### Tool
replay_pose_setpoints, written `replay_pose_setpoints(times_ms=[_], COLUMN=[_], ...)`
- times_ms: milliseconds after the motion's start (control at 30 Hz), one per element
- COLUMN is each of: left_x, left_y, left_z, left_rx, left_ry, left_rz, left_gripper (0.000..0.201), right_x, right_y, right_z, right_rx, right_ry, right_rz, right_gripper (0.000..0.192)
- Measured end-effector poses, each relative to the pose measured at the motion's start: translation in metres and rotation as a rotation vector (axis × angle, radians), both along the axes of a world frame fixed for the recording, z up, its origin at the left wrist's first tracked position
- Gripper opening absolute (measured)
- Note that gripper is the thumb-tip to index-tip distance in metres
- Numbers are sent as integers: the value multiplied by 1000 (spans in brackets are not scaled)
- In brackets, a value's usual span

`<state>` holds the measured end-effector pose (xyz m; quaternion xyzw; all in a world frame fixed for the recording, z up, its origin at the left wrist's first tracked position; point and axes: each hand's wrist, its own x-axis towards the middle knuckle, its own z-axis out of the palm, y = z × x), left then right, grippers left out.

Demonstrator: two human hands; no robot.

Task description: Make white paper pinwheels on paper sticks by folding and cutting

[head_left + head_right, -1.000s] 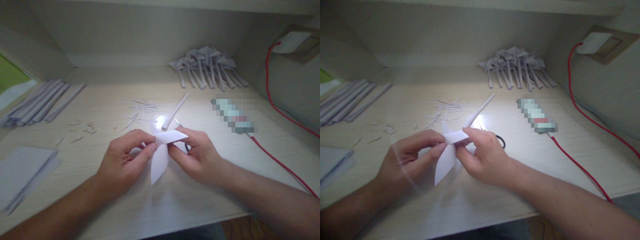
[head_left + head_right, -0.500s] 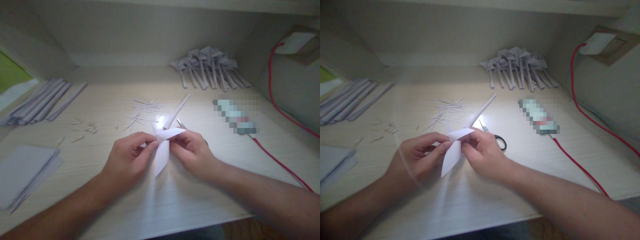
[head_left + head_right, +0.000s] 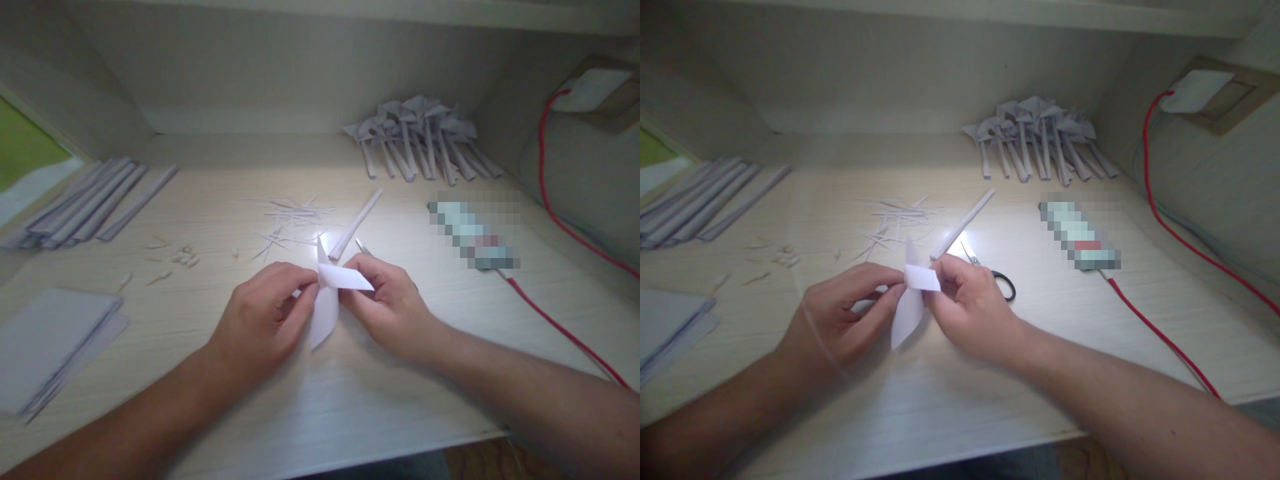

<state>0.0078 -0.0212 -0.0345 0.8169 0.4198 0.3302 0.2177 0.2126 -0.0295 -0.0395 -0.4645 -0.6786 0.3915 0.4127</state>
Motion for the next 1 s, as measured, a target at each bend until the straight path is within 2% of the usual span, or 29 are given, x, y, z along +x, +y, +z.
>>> replay_pose_setpoints(times_ms=[133,367,533,800,1000], left_x=[1,-1,-3,-4,-3], left_y=[0,-1,-3,-3,-2], left_z=[7,15,18,18,15], left_rx=[52,135,137,175,266], left_ry=[-7,-31,-83,-76,-43], left_rz=[-68,-104,-28,-100,-114], left_gripper=[14,16,8,12,15], right_x=[3,7,9,8,7], right_y=[-1,-5,-5,-6,-8], right_z=[6,13,17,18,14], right_rx=[46,177,156,144,150], right_ry=[19,-10,-33,-57,-25], right_rz=[17,95,131,121,102], right_gripper=[6,15,14,11,11])
